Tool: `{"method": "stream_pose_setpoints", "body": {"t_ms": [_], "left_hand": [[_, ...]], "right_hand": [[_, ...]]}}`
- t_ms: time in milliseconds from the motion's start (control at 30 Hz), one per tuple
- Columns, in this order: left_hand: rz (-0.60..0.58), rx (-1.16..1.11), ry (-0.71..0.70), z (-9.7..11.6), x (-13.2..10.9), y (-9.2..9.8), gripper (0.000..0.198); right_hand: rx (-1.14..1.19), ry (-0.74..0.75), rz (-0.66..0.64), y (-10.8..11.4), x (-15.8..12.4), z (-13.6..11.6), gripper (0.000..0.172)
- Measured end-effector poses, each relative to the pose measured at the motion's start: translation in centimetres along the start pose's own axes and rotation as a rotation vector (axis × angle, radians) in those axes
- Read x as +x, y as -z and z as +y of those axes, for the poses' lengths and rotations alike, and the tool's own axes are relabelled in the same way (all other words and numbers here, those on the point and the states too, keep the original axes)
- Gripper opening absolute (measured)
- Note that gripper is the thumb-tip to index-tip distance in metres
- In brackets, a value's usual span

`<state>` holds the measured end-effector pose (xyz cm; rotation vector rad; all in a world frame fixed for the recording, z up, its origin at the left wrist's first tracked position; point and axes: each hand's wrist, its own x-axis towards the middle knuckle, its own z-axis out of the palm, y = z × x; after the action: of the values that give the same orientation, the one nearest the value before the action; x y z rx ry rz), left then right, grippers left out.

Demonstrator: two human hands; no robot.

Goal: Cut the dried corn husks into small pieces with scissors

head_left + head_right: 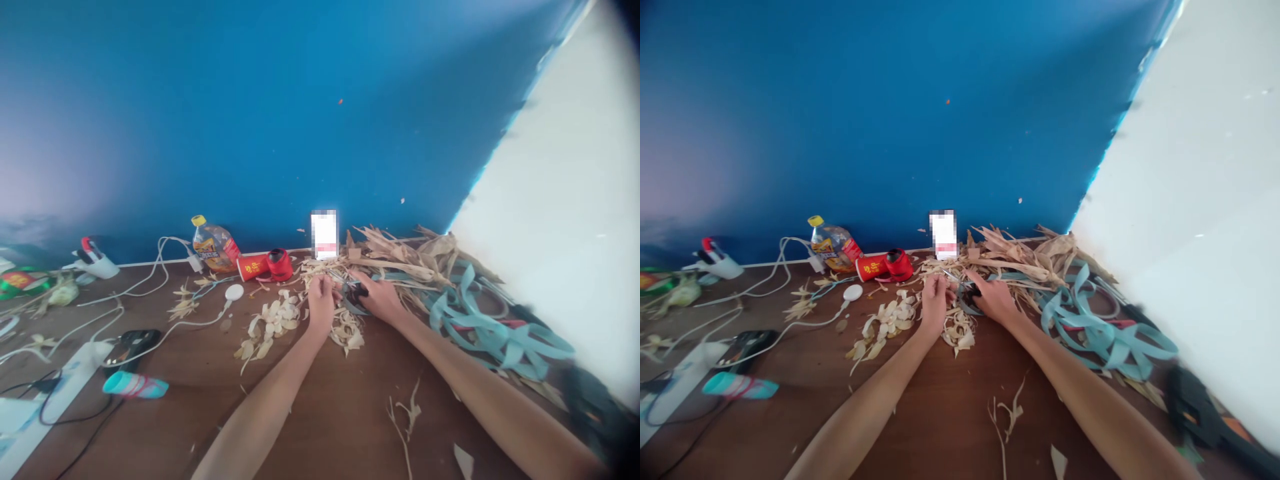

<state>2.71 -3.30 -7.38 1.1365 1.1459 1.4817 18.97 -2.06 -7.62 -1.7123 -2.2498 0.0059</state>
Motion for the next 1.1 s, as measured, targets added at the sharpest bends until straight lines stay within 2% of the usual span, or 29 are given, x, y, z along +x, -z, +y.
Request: {"method": "stream_pose_setpoints", "body": {"t_ms": [333, 533, 700, 833, 1100], "left_hand": [[0.015, -0.001, -0.062, 0.04, -0.03, 0.25, 0.036], [0.032, 0.083, -0.061, 0.02, -0.05, 0.40, 0.028], [0.052, 0.046, -0.018, 0.04, 0.01, 0.29, 0.026], [0.023, -0.007, -0.026, 0.11, 0.07, 0.19, 0.023], [-0.076, -0.071, -0.022, 0.05, 0.17, 0.20, 0.024]], "right_hand": [[0.058, -0.026, 0.058, 0.07, -0.14, 0.06, 0.065], [0.027, 0.004, 0.055, -0.02, -0.11, -0.04, 0.050], [-0.032, 0.049, 0.061, -0.10, -0.07, -0.16, 0.034], [-0.027, 0.081, 0.082, -0.38, -0.06, -0.05, 0.028], [0.035, 0.157, 0.139, -0.91, -0.01, 0.49, 0.027]]}}
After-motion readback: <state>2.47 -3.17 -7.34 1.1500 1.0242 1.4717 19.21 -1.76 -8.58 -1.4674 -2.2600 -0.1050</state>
